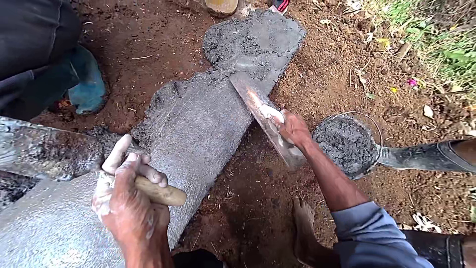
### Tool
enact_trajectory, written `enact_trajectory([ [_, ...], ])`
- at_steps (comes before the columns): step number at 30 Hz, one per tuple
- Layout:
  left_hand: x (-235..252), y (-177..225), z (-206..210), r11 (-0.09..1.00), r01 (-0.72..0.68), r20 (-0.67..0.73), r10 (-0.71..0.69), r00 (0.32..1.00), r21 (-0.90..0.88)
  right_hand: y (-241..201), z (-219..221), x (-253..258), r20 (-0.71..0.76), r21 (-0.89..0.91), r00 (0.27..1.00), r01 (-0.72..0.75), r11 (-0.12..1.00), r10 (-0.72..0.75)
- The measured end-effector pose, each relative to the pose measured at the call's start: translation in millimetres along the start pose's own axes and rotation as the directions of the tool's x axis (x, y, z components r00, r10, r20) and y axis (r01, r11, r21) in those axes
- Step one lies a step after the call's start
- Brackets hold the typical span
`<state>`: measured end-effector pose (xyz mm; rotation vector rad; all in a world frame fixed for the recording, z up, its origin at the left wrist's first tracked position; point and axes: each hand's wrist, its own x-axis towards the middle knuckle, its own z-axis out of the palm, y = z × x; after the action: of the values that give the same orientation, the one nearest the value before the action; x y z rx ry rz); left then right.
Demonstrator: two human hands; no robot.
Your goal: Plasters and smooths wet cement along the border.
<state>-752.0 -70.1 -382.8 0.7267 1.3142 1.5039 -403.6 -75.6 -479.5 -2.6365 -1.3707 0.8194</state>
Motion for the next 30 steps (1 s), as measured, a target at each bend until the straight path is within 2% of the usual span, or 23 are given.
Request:
enact_trajectory([
  [2, -0.9, -2.3, 0.6, 1.0, 0.007, 0.018, -0.007, 1.0, -0.013, -6.4, -7.1, -14.7, -0.017, 0.364, 1.0, 0.002, 0.931, 0.004],
  [3, -1.5, -2.8, 2.3, 1.0, 0.014, 0.018, -0.014, 1.0, -0.021, -14.2, -9.3, -22.4, -0.004, 0.58, 1.0, -0.004, 0.815, 0.008],
  [4, -2.9, -3.1, 4.1, 0.999, 0.019, 0.012, -0.019, 1.0, -0.026, -23.3, -10.5, -29.7, 0.019, 0.769, 1.0, -0.015, 0.64, 0.001],
  [6, -5.2, -3.7, 9.4, 0.999, 0.028, 0.018, -0.027, 0.999, -0.023, -37.5, -3.3, -34.0, 0.062, 0.951, 0.998, -0.052, 0.306, -0.024],
  [7, -6.6, -4.2, 12.8, 0.999, 0.031, 0.022, -0.031, 0.999, -0.015, -42.6, 6.5, -29.5, 0.105, 0.972, 0.994, -0.1, 0.211, -0.011],
  [8, -9.3, -4.7, 16.2, 0.999, 0.036, 0.029, -0.036, 0.999, -0.007, -44.8, 18.9, -22.6, 0.175, 0.964, 0.984, -0.176, 0.202, 0.025],
  [9, -13.9, -4.7, 19.3, 0.999, 0.043, 0.036, -0.043, 0.998, 0.003, -43.6, 32.2, -16.7, 0.212, 0.933, 0.975, -0.222, 0.285, 0.064],
  [10, -17.9, -4.3, 24.1, 0.999, 0.045, 0.04, -0.045, 0.998, 0.01, -41.3, 43.0, -12.8, 0.18, 0.879, 0.98, -0.198, 0.435, 0.084],
  [12, -24.7, -4.2, 35.4, 0.999, 0.027, 0.032, -0.027, 0.999, 0.021, -45.5, 44.2, 0.0, 0.016, 0.676, 0.999, -0.043, 0.735, 0.043],
  [13, -29.1, -4.7, 39.6, 0.999, 0.014, 0.033, -0.015, 0.999, 0.044, -52.8, 37.1, 3.1, 0.006, 0.597, 1.0, 0.005, 0.802, -0.011],
  [15, -36.9, -7.0, 53.5, 0.994, -0.031, 0.02, 0.029, 0.999, 0.104, -73.3, 24.1, 16.2, 0.088, 0.563, 0.986, 0.07, 0.824, -0.144],
  [16, -40.2, -8.1, 64.0, 0.988, -0.065, 0.006, 0.065, 0.998, 0.14, -85.5, 21.1, 25.8, 0.159, 0.612, 0.965, 0.068, 0.788, -0.207],
  [17, -43.2, -8.0, 76.9, 0.98, -0.091, -0.005, 0.093, 0.996, 0.177, -97.0, 21.8, 35.7, 0.248, 0.715, 0.934, 0.004, 0.699, -0.259],
  [19, -51.1, -2.4, 107.9, 0.973, -0.095, -0.015, 0.101, 0.995, 0.212, -112.3, 29.1, 57.1, 0.428, 0.861, 0.838, -0.266, 0.433, -0.338],
  [21, -65.7, 8.1, 135.8, 0.969, -0.088, 0.001, 0.09, 0.996, 0.229, -110.9, 40.0, 74.6, 0.5, 0.864, 0.793, -0.431, 0.26, -0.348],
  [24, -80.5, 29.1, 166.2, 0.959, -0.107, 0.047, 0.098, 0.994, 0.261, -90.4, 50.7, 69.3, 0.487, 0.871, 0.808, -0.474, 0.126, -0.332],
  [26, -82.3, 33.1, 180.4, 0.965, -0.121, 0.09, 0.103, 0.991, 0.233, -75.1, 46.5, 53.1, 0.474, 0.879, 0.831, -0.465, 0.102, -0.291],
  [30, -60.8, 13.1, 194.1, 0.978, -0.184, 0.194, 0.162, 0.968, 0.101, -59.8, 43.6, 20.4, 0.439, 0.895, 0.875, -0.446, 0.013, -0.204],
])
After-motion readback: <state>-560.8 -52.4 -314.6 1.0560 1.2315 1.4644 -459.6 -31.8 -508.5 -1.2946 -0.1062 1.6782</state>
